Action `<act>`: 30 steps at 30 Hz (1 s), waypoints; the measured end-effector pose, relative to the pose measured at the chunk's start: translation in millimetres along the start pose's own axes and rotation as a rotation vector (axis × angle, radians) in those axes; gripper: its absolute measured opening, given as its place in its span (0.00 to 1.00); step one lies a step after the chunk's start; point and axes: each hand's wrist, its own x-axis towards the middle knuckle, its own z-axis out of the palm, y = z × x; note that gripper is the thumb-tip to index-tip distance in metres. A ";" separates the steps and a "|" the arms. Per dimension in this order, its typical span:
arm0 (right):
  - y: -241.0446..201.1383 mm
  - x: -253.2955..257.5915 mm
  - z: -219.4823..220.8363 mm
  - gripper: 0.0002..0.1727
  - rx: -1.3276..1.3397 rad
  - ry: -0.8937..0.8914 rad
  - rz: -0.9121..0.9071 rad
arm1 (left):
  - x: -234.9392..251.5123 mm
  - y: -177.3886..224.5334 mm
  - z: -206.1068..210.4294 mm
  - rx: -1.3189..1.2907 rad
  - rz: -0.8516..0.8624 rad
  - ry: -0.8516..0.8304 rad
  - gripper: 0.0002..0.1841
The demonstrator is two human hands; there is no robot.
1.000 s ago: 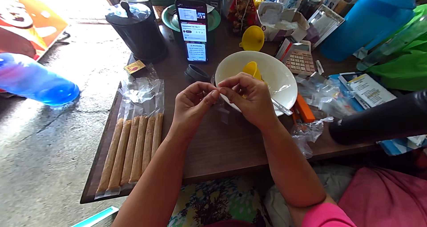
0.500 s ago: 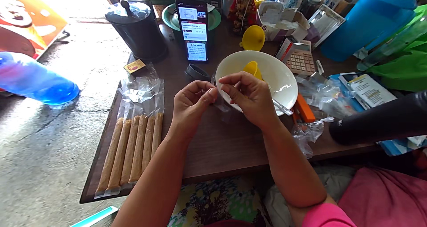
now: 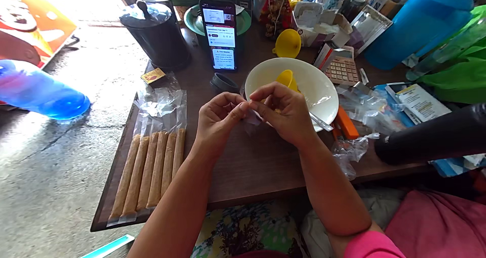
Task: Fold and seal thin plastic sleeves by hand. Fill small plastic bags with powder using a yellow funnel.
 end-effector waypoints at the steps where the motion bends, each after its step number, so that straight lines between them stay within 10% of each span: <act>1: -0.2 0.0 -0.1 0.08 -0.021 0.011 0.004 | 0.1 0.0 -0.1 -0.002 0.003 -0.010 0.03; 30: 6.6 4.9 -9.0 0.06 0.176 -0.177 -0.104 | 2.0 -1.5 -6.1 0.093 0.012 -0.114 0.01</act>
